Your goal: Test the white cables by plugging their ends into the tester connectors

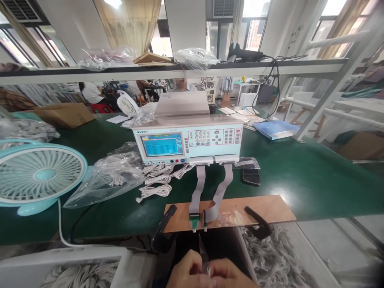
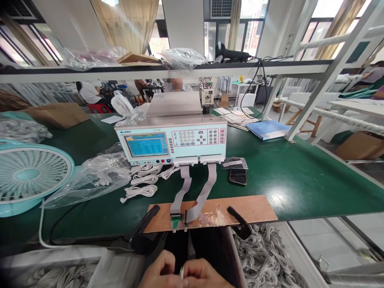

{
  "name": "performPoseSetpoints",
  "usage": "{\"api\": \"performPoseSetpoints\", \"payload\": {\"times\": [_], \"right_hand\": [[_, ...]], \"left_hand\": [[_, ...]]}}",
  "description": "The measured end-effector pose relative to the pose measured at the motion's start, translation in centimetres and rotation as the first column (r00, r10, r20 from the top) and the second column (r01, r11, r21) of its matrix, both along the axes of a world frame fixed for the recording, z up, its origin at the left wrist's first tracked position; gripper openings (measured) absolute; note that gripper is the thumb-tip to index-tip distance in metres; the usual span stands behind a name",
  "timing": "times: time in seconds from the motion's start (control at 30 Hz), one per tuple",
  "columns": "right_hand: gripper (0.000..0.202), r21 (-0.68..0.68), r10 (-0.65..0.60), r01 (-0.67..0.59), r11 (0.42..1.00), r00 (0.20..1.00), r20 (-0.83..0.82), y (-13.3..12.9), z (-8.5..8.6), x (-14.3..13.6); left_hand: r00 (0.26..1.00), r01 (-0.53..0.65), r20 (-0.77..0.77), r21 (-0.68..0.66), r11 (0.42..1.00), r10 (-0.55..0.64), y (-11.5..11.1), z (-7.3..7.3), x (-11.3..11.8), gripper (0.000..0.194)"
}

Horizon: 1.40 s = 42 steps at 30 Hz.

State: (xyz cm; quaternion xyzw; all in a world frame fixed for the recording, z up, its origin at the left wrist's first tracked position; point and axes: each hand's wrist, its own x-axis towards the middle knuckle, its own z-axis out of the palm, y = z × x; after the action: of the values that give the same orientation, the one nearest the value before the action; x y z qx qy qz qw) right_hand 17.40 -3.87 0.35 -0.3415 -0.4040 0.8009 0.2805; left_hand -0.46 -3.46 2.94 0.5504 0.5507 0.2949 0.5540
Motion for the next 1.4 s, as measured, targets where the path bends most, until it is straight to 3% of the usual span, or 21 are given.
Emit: {"api": "performPoseSetpoints", "payload": {"times": [0.07,0.1,0.17,0.23,0.3,0.37,0.53,0.7,0.87,1.0,1.17,1.4], "right_hand": [[0.029,0.131,-0.156,0.155,0.979,0.988,0.0,1.3,0.2,-1.2],[0.029,0.214,-0.243,0.233,0.949,0.97,0.021,1.9,0.3,-1.7],[0.029,0.359,-0.395,0.34,0.869,0.914,0.093,2.9,0.2,-2.3],[0.027,0.454,-0.476,0.358,0.816,0.861,0.177,3.6,0.1,-2.6],[0.025,0.501,-0.503,0.34,0.796,0.832,0.233,3.9,-0.1,-2.6],[0.024,0.509,-0.502,0.328,0.795,0.828,0.249,3.9,-0.1,-2.5],[0.024,0.484,-0.477,0.321,0.814,0.845,0.243,4.0,0.0,-2.7],[0.029,0.461,-0.459,0.327,0.825,0.863,0.211,4.3,0.1,-2.7],[0.033,0.192,-0.412,0.383,0.903,0.899,0.146,4.3,0.4,-3.1],[0.036,0.033,-0.439,0.439,0.898,0.89,0.118,4.2,1.2,-3.7],[0.038,0.055,-0.404,0.4,0.915,0.905,0.131,4.3,1.9,-3.6],[0.035,0.131,-0.36,0.344,0.93,0.923,0.135,4.9,1.4,-3.3]], "left_hand": [[0.991,-0.131,0.065,0.185,0.974,0.121,0.2,-0.9,0.4,0.009],[0.979,-0.189,0.111,0.211,0.959,0.169,0.4,-1.5,0.7,0.013],[0.939,-0.294,0.222,0.114,0.949,0.264,0.8,-3.0,1.3,0.021],[0.886,-0.32,0.324,-0.087,0.943,0.331,1.2,-4.4,1.8,0.026],[0.844,-0.292,0.407,-0.199,0.935,0.35,1.4,-5.4,1.9,0.028],[0.821,-0.261,0.463,-0.215,0.941,0.333,1.4,-5.8,1.7,0.025],[0.826,-0.137,0.523,-0.179,0.974,0.212,1.3,-5.3,1.0,0.023],[0.873,-0.164,0.444,-0.118,0.979,0.2,1.5,-4.1,1.0,0.026],[0.903,-0.223,0.37,-0.03,0.974,0.218,1.9,-2.7,1.2,0.028],[0.869,-0.299,0.41,-0.011,0.954,0.278,2.3,-2.5,1.4,0.026],[0.824,-0.38,0.44,-0.035,0.924,0.356,2.5,-2.8,1.8,0.026],[0.773,-0.455,0.453,-0.092,0.885,0.445,2.8,-2.2,2.1,0.031]]}}
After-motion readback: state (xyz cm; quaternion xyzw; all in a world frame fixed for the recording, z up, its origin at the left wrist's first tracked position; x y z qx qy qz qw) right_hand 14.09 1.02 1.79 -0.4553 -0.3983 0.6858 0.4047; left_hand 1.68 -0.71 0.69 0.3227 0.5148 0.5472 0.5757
